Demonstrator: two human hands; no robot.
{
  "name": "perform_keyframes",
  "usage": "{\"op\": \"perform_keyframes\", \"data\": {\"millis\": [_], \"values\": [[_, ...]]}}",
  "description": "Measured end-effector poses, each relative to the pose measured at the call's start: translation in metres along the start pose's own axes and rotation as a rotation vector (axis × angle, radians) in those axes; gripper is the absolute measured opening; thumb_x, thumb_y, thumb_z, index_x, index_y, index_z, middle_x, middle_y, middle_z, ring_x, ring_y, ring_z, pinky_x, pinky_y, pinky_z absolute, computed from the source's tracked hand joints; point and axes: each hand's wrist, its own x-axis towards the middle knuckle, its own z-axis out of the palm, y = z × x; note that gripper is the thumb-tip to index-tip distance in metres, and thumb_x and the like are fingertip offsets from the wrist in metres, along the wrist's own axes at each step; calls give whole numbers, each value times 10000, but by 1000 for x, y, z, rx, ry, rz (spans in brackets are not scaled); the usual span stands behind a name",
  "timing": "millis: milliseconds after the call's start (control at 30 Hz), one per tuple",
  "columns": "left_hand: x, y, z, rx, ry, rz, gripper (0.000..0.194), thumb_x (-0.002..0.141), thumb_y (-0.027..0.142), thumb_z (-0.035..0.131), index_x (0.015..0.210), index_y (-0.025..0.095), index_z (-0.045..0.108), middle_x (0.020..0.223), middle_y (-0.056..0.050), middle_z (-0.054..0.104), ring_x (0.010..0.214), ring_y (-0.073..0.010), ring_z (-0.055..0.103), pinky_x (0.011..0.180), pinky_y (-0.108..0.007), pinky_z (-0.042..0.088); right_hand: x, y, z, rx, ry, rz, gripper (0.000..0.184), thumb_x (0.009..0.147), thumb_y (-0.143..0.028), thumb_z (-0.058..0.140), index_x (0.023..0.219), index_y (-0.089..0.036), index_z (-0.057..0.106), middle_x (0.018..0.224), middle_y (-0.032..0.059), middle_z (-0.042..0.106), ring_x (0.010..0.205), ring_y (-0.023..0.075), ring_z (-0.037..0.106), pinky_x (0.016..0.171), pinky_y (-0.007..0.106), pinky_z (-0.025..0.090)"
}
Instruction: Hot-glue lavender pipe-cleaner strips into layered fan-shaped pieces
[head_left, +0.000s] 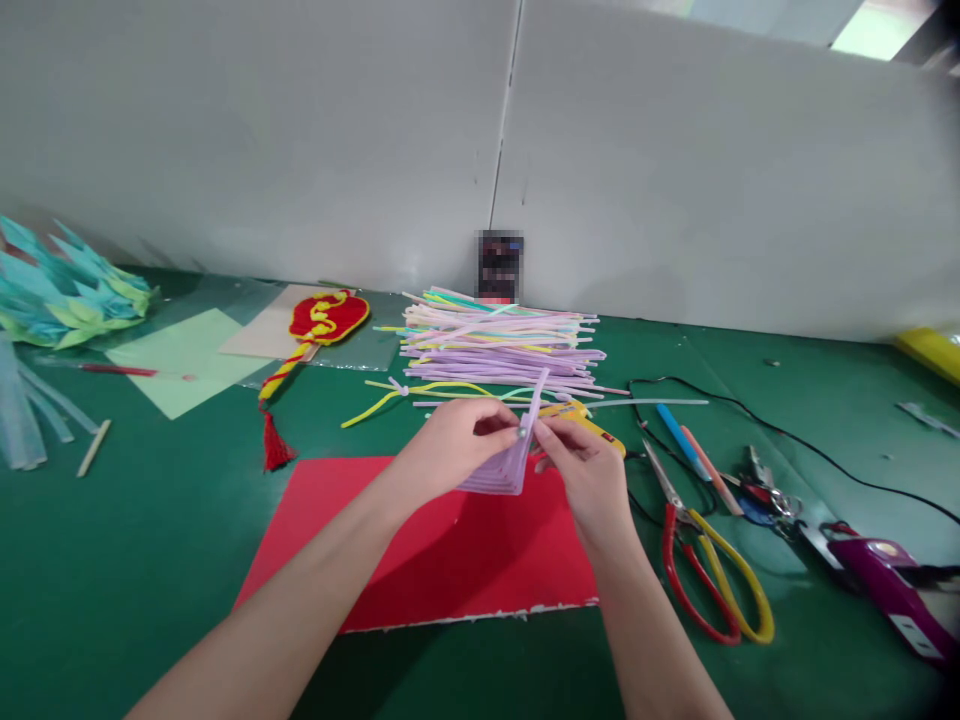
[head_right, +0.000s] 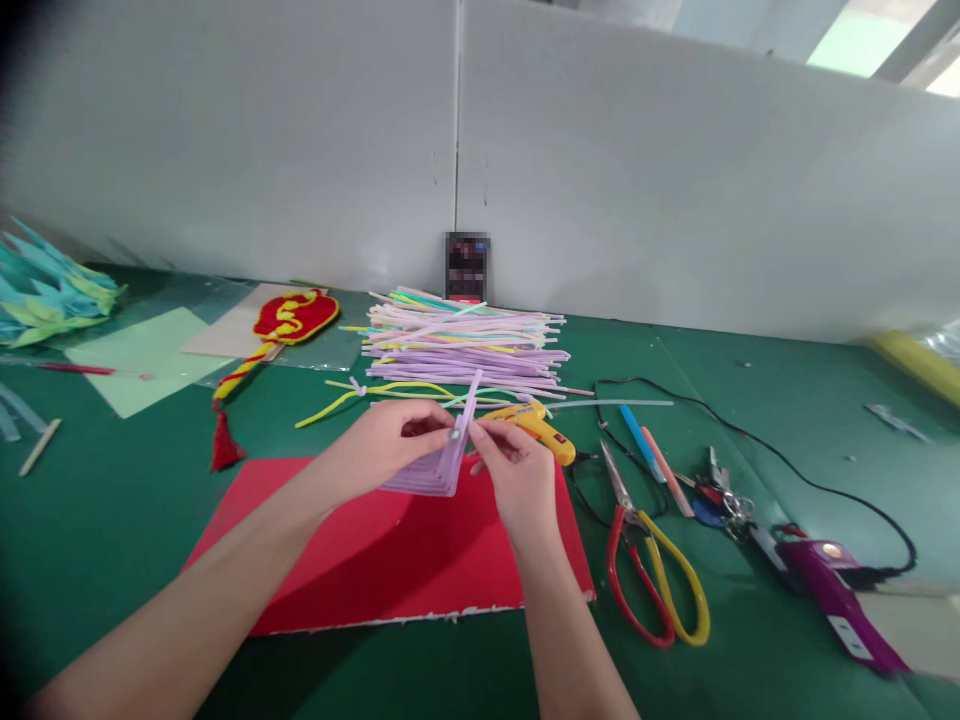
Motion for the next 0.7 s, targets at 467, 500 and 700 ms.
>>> {"op": "perform_keyframes", "data": {"millis": [467,500,700], "values": [[0,-3,0,31,12,8,112,784,250,537,792,195,634,780,2,652,721,-147,588,671,-266,434,-1,0,-1,-24,3,-33,230,688,-382,679,810,-188,697,736,17,668,537,106,565,495,243,493],[0,-3,0,33,11,5,115,784,257,537,789,194,633,775,1,651,718,-149,587,668,-266,434,-1,0,-1,-18,-2,-30,229,688,-382,679,805,-186,696,735,20,670,548,111,570,498,246,496],[-1,-1,-1,40,-4,1,117,787,261,533,769,193,626,769,2,647,716,-148,585,672,-267,427,-2,0,0,-12,-8,-21,238,695,-388,672,811,-181,692,752,31,671,591,130,588,509,256,498]]}}
